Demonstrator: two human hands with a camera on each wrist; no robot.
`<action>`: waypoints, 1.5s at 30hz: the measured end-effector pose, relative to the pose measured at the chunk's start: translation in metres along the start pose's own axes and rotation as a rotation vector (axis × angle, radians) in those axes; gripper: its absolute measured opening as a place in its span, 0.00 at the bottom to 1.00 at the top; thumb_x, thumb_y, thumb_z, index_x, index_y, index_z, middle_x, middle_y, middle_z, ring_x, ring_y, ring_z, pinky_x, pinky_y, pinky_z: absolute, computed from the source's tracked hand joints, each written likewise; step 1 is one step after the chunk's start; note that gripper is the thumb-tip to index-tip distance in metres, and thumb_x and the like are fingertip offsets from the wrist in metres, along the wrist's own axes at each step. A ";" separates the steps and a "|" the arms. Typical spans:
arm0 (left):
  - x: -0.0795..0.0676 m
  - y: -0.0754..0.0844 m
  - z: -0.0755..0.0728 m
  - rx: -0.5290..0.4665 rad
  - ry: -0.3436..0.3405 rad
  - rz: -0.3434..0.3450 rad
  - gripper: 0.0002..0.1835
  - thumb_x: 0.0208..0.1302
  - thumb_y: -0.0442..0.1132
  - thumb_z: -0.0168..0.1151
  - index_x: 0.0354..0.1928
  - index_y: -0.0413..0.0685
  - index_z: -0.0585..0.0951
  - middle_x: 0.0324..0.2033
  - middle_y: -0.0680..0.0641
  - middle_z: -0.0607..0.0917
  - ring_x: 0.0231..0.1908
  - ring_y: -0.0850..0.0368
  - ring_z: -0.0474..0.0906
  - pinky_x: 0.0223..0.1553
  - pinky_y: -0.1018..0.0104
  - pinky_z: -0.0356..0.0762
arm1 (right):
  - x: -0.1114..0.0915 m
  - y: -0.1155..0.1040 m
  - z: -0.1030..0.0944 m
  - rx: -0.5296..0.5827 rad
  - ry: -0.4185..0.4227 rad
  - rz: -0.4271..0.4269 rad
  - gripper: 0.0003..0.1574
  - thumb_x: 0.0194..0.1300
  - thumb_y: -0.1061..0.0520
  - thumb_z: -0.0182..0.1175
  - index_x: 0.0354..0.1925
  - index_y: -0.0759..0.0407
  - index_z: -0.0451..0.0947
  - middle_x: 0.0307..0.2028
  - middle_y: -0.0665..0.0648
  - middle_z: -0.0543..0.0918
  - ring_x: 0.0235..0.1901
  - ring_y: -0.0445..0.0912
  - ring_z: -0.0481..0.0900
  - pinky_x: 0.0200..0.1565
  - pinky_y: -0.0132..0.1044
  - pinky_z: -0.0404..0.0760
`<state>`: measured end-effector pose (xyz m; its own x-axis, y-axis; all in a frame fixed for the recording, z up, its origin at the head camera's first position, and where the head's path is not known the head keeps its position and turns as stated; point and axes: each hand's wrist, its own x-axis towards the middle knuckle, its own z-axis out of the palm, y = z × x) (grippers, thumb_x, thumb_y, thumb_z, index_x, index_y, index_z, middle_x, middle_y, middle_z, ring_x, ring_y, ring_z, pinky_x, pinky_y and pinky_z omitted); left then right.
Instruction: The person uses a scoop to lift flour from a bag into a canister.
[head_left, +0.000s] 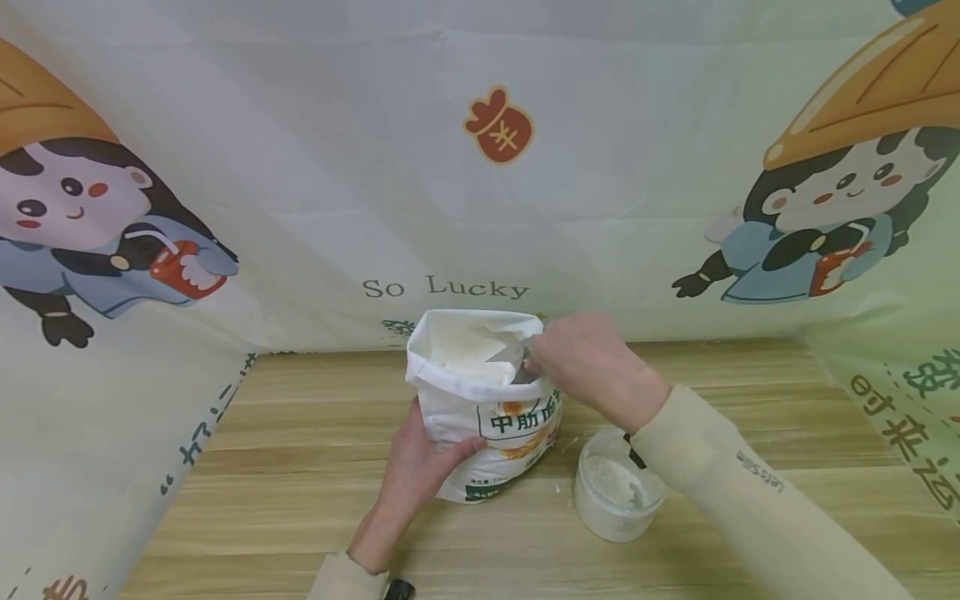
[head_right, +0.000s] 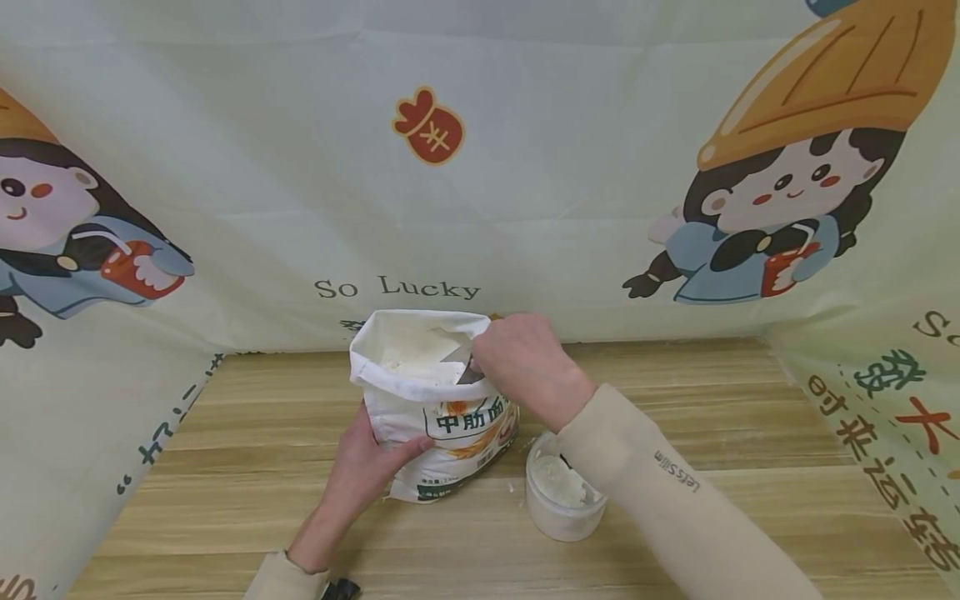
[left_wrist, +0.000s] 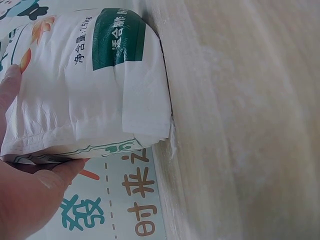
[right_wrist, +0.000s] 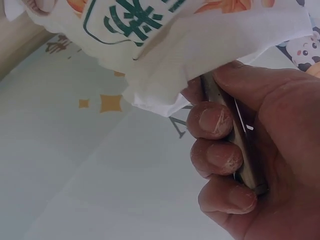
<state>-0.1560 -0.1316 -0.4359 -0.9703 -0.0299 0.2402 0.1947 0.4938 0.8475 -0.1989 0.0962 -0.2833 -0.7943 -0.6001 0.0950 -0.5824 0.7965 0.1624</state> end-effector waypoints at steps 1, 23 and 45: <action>0.000 0.000 0.000 -0.002 0.001 -0.002 0.43 0.51 0.40 0.84 0.66 0.41 0.70 0.52 0.41 0.85 0.52 0.43 0.82 0.54 0.44 0.81 | 0.000 0.000 0.001 0.000 0.004 -0.002 0.12 0.69 0.48 0.68 0.37 0.55 0.86 0.20 0.49 0.76 0.20 0.43 0.72 0.20 0.37 0.76; 0.000 0.003 -0.001 -0.007 -0.004 -0.014 0.45 0.50 0.39 0.84 0.69 0.43 0.69 0.54 0.42 0.84 0.53 0.44 0.82 0.56 0.45 0.80 | 0.002 0.004 0.024 0.059 0.015 0.006 0.17 0.74 0.45 0.63 0.36 0.55 0.81 0.18 0.50 0.72 0.19 0.44 0.67 0.17 0.34 0.66; 0.000 0.002 -0.001 -0.006 0.005 0.005 0.44 0.50 0.40 0.84 0.68 0.42 0.70 0.54 0.42 0.84 0.52 0.45 0.82 0.55 0.45 0.80 | -0.009 0.015 0.038 0.245 0.153 0.057 0.17 0.76 0.45 0.61 0.33 0.55 0.77 0.20 0.48 0.71 0.21 0.44 0.69 0.20 0.36 0.68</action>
<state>-0.1552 -0.1314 -0.4335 -0.9686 -0.0312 0.2468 0.2006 0.4888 0.8490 -0.2069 0.1161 -0.3187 -0.8023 -0.5435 0.2468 -0.5770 0.8120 -0.0877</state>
